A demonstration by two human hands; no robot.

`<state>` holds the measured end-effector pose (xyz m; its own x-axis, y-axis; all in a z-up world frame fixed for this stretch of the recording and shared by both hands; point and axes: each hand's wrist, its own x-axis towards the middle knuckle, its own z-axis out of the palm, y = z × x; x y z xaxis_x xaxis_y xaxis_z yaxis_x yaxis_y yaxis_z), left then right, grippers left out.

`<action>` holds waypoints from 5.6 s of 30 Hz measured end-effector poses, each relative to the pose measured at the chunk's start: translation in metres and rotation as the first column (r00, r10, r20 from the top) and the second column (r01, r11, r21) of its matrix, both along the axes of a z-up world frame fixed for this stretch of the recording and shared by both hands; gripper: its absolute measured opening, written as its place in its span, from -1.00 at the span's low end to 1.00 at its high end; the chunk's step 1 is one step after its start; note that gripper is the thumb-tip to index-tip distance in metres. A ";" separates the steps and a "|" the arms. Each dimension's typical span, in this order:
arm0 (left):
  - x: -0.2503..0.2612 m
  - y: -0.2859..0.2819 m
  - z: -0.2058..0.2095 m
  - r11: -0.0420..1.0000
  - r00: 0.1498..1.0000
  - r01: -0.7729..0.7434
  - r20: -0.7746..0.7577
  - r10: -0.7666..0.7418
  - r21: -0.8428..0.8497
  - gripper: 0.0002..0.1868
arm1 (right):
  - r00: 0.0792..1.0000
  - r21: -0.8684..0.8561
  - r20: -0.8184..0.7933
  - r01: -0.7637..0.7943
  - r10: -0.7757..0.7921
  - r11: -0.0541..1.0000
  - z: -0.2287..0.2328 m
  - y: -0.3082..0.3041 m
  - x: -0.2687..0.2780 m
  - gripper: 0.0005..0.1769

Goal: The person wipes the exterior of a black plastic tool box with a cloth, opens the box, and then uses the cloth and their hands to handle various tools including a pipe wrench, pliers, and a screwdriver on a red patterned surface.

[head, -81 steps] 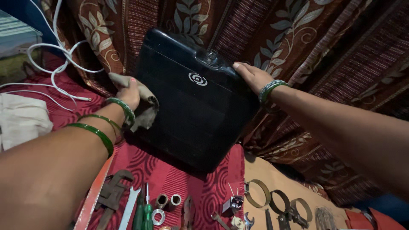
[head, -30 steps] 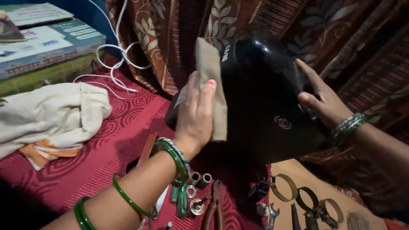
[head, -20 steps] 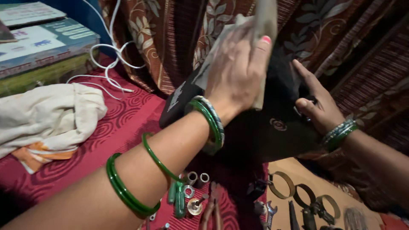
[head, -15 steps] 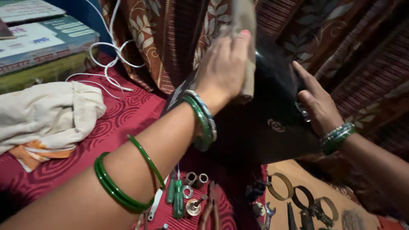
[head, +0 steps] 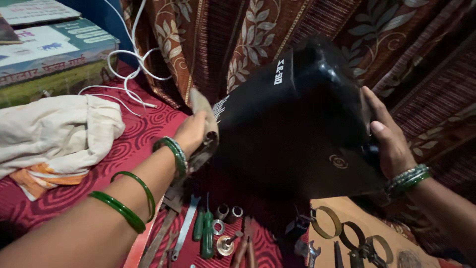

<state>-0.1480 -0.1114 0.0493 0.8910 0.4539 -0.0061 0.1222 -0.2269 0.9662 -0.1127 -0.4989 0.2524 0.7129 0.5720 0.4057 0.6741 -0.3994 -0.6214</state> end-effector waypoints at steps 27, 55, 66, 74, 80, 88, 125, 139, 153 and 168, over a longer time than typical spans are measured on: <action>0.046 -0.002 0.025 0.740 0.950 0.059 0.190 -0.248 0.670 -0.67 | 0.995 -0.005 0.091 0.046 -0.046 0.999 -0.011 -0.035 -0.010 0.13; 0.050 -0.020 -0.018 0.476 1.000 0.014 0.010 -0.011 -0.879 -0.46 | 0.768 0.380 -0.609 0.504 -0.200 0.776 -0.078 -0.144 0.082 -0.44; -0.051 -0.091 0.075 0.532 0.996 0.066 0.029 -0.079 -0.844 -0.23 | 0.728 -0.254 0.580 0.587 -0.365 0.769 -0.140 -0.272 0.185 0.04; -0.056 -0.093 0.081 0.672 0.981 0.189 0.115 -0.154 -0.717 -0.23 | 0.721 0.398 -0.599 0.646 -0.348 0.651 -0.136 -0.259 0.194 -0.32; -0.072 -0.101 0.086 0.639 0.951 0.304 0.262 -0.163 -0.707 -0.28 | 0.643 0.395 -0.689 0.721 -0.336 0.570 -0.124 -0.255 0.209 -0.50; -0.118 -0.119 0.115 0.674 0.952 0.307 0.201 -0.233 -0.672 -0.37 | 0.624 0.329 -0.668 0.736 -0.405 0.592 -0.107 -0.244 0.206 -0.51; -0.155 -0.062 0.120 0.901 0.891 0.194 -0.316 -0.327 -0.388 -0.49 | 0.566 0.325 -0.647 0.811 -0.511 0.487 -0.101 -0.286 0.138 -0.56; 0.022 -0.203 0.029 0.668 0.678 0.721 0.391 -0.623 -0.187 -0.34 | 0.533 0.307 -0.618 0.841 -0.579 0.446 -0.091 -0.323 0.115 -0.58; 0.007 -0.208 0.080 0.740 0.605 0.627 0.751 -0.266 -0.243 -0.51 | 0.563 0.273 -0.614 0.809 -0.554 0.520 -0.081 -0.264 0.152 -0.59; 0.094 -0.224 0.020 0.613 0.642 0.747 0.520 -0.564 -0.258 -0.59 | 0.549 0.264 -0.606 0.822 -0.576 0.505 -0.079 -0.258 0.119 -0.61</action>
